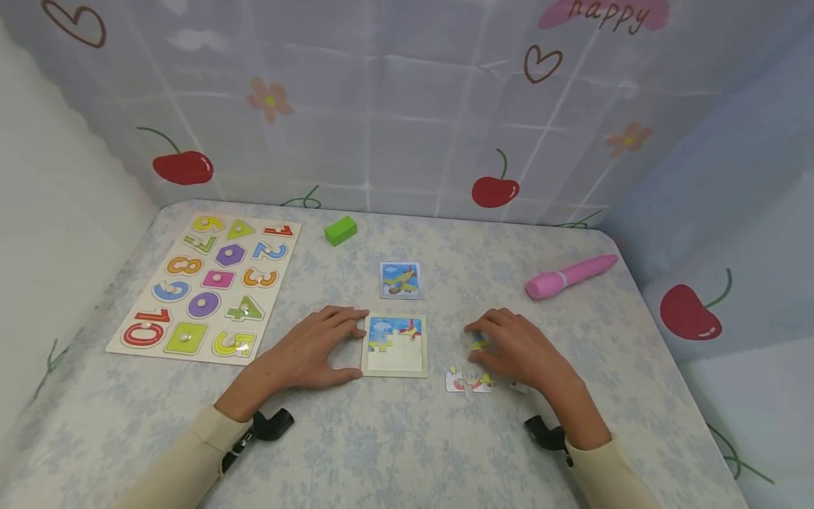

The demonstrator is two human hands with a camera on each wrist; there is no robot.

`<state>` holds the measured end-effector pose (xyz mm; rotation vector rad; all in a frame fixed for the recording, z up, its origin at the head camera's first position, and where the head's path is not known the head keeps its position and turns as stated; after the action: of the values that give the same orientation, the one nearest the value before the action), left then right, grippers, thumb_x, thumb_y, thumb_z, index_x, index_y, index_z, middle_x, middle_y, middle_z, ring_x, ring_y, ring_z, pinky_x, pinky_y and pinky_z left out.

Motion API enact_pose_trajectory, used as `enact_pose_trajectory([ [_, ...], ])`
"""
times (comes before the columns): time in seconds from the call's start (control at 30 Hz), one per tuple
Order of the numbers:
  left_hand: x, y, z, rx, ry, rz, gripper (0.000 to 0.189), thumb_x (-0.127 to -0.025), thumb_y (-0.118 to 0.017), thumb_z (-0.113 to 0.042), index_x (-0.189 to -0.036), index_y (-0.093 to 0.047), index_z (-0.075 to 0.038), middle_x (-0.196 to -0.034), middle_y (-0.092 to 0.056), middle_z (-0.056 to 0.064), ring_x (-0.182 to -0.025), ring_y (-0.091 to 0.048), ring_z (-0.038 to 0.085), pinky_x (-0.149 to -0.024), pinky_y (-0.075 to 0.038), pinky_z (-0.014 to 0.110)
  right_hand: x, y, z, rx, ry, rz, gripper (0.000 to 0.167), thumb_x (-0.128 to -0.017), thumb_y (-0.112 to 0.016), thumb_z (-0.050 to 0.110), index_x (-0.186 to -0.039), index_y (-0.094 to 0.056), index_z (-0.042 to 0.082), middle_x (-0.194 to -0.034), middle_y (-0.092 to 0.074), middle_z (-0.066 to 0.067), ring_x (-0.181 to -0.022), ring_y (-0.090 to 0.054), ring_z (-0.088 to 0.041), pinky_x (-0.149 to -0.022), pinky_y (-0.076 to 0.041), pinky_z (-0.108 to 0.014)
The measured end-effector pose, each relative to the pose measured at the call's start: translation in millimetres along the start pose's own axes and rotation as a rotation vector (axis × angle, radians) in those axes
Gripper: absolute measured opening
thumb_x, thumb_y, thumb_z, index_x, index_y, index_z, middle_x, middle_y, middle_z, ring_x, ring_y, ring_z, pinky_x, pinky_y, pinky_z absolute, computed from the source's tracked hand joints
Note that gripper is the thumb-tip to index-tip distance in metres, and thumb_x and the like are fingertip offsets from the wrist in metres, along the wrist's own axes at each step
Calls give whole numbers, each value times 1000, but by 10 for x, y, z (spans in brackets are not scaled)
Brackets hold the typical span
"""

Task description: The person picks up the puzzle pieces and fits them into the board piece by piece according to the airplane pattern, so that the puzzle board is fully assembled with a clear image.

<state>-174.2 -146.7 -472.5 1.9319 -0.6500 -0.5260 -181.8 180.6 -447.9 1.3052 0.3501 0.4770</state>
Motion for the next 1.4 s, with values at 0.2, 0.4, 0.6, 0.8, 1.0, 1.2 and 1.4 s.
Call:
enact_pose_trajectory([
  [0.2,-2,5,3,-6,-2,-4,62,-89,-86,-51,-137,-72,-15,-165,-50,3,-147,-48,28,-115,-46,55,74,6,-32,-21,1,-36,48,-84,-95,32,-124,-78,12,-120,-71,-4,-109,-67,-27,-92,-57,-50],
  [0.4,1,4,-6,11,-19,-21,61,-88,-87,-49,-136,-72,-14,-164,-50,3,-147,-48,28,-115,-46,56,115,-15,-44,-23,-11,-39,46,-84,-95,32,-122,-78,13,-120,-68,-3,-106,-66,-25,-91,-57,-50],
  [0.6,-1,3,-8,9,-21,-26,60,-89,-86,-50,-135,-72,-15,-164,-50,2,-146,-49,27,-114,-46,55,110,-15,-46,-42,0,-54,40,-85,-94,29,-118,-78,14,-119,-67,-2,-105,-67,-25,-90,-58,-49],
  [0.8,0,5,-14,8,-26,-32,60,-88,-87,-49,-135,-73,-14,-164,-51,3,-146,-49,27,-114,-46,56,98,-32,-62,-82,21,-61,39,-85,-94,26,-116,-75,11,-121,-67,-4,-110,-68,-26,-92,-59,-48],
  [1.0,7,-3,-15,4,-13,-19,60,-89,-86,-48,-136,-72,-14,-164,-50,3,-147,-48,28,-115,-45,56,83,-55,-75,-94,7,-55,40,-86,-94,27,-117,-74,11,-123,-68,-4,-113,-68,-26,-95,-59,-49],
  [1.2,13,-15,-8,11,-4,-15,60,-89,-86,-49,-136,-72,-15,-165,-50,2,-147,-48,27,-115,-45,55,67,-60,-61,-113,-3,-37,39,-86,-94,29,-117,-76,14,-124,-69,-3,-115,-68,-24,-96,-60,-48],
  [1.4,11,-7,-13,15,1,-13,60,-89,-86,-49,-136,-72,-15,-165,-49,1,-147,-47,27,-115,-45,56,24,-57,-25,-99,-15,-6,39,-87,-93,32,-119,-77,17,-127,-69,-3,-118,-66,-23,-98,-59,-47],
])
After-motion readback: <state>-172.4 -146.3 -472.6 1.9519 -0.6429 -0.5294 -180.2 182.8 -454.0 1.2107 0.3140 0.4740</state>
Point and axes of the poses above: each hand's wrist, its own x-axis away from the middle knuckle, its own y-axis out of the back of the hand, z = x × y, the point moved 6 cm from there along -x, towards the middle knuckle
